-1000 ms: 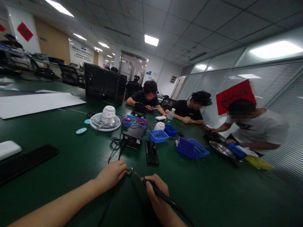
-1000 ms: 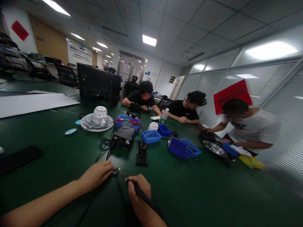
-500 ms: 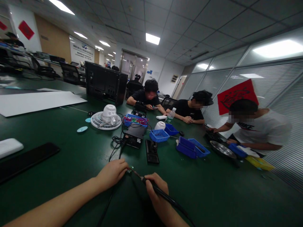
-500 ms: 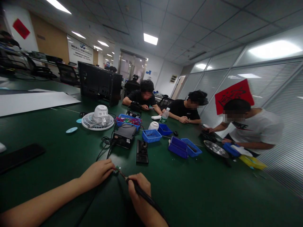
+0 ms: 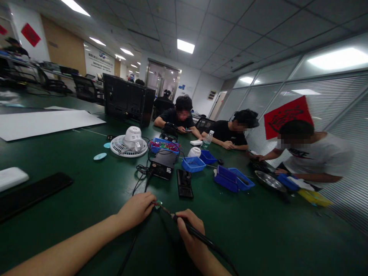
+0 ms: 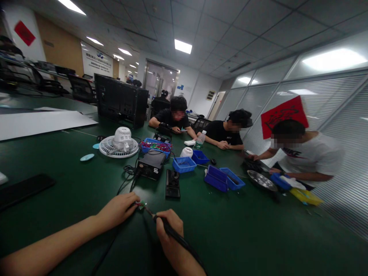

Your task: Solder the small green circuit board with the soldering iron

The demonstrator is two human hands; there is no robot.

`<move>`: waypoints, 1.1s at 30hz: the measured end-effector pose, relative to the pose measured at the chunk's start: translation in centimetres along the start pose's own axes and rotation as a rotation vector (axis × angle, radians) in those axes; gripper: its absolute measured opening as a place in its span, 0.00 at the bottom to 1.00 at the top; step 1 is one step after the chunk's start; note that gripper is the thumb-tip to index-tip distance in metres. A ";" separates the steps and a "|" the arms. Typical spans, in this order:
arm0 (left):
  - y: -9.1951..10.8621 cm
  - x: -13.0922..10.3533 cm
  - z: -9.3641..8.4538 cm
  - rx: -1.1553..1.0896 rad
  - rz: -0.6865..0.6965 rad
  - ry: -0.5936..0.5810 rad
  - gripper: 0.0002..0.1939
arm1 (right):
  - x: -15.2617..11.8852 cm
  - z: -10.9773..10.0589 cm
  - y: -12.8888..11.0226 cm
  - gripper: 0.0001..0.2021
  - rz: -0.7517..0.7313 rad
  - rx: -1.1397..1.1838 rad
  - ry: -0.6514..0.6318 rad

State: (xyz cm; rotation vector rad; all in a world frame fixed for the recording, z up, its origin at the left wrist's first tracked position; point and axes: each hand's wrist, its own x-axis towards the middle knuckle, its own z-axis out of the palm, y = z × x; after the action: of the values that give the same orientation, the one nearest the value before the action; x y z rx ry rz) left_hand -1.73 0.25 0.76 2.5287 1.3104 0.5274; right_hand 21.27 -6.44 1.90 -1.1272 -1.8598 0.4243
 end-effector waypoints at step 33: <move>-0.1 -0.1 -0.2 -0.015 0.042 -0.002 0.10 | -0.2 0.0 0.3 0.07 0.012 0.055 -0.008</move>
State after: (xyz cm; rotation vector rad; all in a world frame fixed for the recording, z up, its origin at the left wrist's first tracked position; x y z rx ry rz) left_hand -1.91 0.27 0.90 2.5490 1.2496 0.5411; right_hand 21.45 -6.41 1.59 -1.1018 -1.8381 0.4856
